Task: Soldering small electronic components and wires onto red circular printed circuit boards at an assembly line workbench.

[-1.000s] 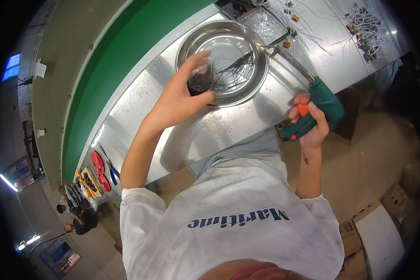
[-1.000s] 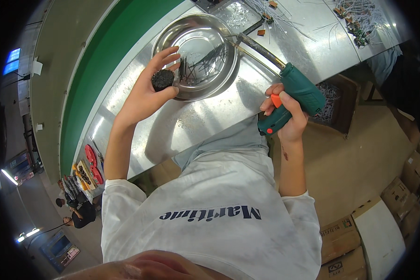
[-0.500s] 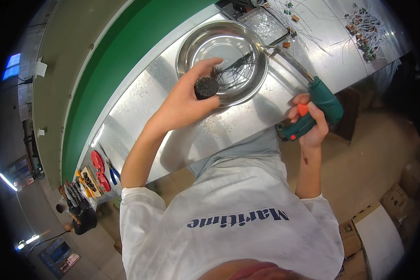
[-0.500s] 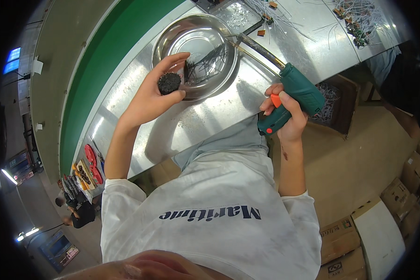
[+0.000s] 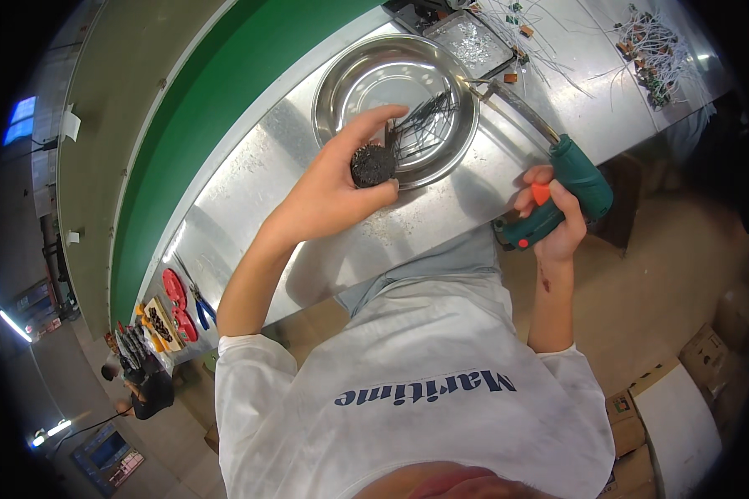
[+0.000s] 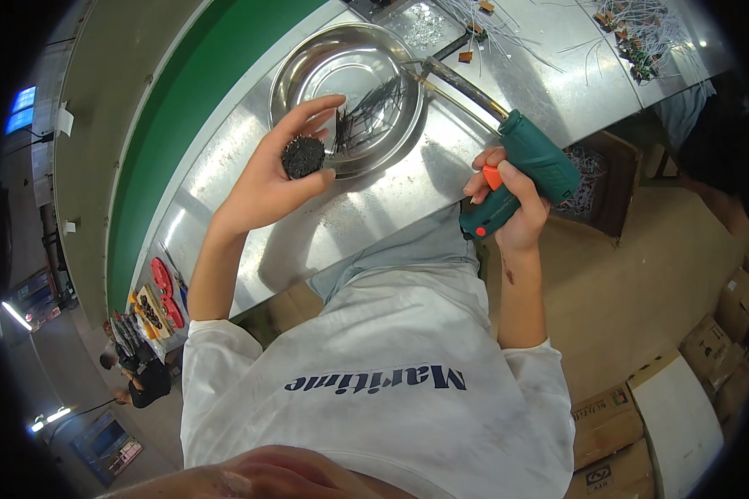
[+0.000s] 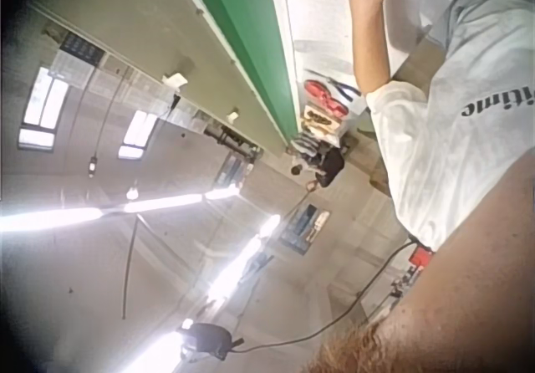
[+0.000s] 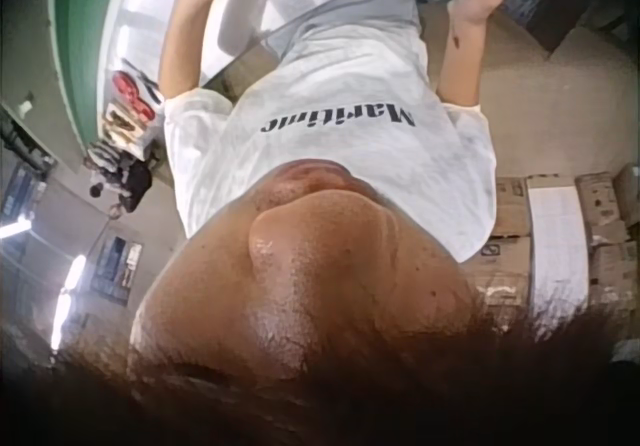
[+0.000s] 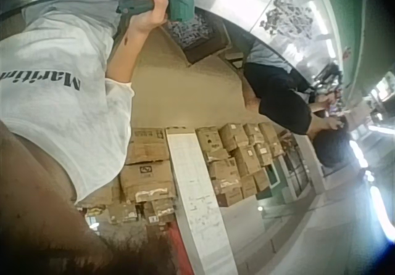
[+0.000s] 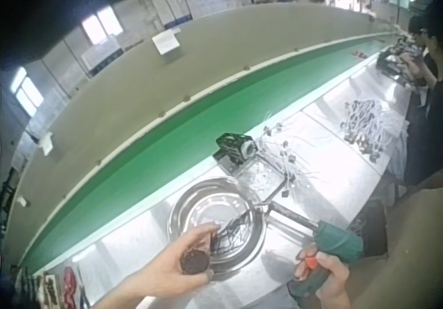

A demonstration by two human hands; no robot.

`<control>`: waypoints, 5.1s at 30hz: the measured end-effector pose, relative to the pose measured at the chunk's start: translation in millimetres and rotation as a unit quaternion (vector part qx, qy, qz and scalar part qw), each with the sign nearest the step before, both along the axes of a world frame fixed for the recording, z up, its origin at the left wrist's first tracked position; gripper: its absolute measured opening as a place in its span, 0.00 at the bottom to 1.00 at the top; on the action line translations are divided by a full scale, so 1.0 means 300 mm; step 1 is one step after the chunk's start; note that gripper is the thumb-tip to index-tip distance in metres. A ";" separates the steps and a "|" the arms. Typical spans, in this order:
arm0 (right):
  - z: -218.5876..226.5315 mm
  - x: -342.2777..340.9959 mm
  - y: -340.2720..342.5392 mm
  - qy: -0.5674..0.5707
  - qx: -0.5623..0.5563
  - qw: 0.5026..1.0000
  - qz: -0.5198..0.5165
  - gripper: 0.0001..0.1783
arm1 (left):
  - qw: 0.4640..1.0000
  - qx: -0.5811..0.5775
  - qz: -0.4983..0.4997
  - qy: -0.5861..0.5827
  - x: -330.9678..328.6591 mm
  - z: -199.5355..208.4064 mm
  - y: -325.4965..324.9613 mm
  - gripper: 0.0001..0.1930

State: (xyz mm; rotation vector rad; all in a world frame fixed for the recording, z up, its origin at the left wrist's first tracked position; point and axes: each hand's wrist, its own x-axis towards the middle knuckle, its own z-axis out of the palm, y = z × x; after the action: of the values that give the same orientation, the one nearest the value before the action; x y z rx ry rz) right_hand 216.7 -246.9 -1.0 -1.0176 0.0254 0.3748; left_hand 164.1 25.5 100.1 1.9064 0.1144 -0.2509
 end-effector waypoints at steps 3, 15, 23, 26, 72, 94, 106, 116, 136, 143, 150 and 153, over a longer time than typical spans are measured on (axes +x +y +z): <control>-0.001 -0.001 0.000 -0.005 0.001 1.000 -0.003 0.15 | 0.999 0.036 -0.007 0.019 0.010 -0.003 0.010 0.34; 0.005 -0.001 0.003 0.000 -0.004 1.000 -0.007 0.15 | 0.999 0.035 -0.011 0.000 0.004 -0.031 0.018 0.33; 0.001 -0.001 0.003 0.004 -0.001 1.000 -0.004 0.15 | 0.999 0.011 -0.041 -0.029 0.011 -0.039 0.009 0.32; 0.000 -0.001 0.002 0.001 0.002 1.000 -0.004 0.15 | 0.997 0.041 0.005 -0.062 0.024 -0.057 0.038 0.26; -0.013 0.007 -0.003 -0.015 -0.020 1.000 -0.005 0.16 | 0.872 0.372 0.046 -0.317 0.027 -0.134 0.146 0.17; -0.021 0.006 -0.007 -0.016 -0.020 1.000 -0.001 0.17 | 0.833 0.500 0.007 -0.236 0.076 -0.149 0.097 0.30; -0.003 0.010 -0.024 0.029 0.044 0.999 -0.015 0.19 | 0.843 0.458 -0.077 -0.273 0.141 -0.115 -0.027 0.19; 0.020 0.000 0.022 0.023 0.040 0.999 -0.017 0.13 | 0.774 0.561 -0.127 -0.264 0.165 -0.158 -0.067 0.07; 0.019 -0.005 0.008 0.011 0.062 0.998 -0.016 0.13 | 0.927 0.338 -0.019 -0.162 0.103 -0.127 -0.043 0.06; 0.024 -0.014 0.012 0.014 0.062 0.998 -0.016 0.13 | 0.955 0.234 0.000 -0.181 0.025 -0.090 -0.020 0.06; 0.022 -0.012 0.014 0.014 0.052 0.998 -0.017 0.13 | 0.918 0.333 -0.043 -0.210 0.022 -0.103 -0.008 0.07; 0.024 -0.009 0.022 0.014 0.059 0.998 -0.016 0.13 | 0.897 0.372 -0.078 -0.226 0.023 -0.094 -0.012 0.08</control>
State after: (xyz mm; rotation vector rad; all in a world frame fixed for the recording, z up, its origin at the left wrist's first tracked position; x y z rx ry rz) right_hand 214.1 -240.4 6.1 -0.8938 0.0439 0.3565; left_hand 171.0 21.9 71.8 2.6901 -0.3038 0.1704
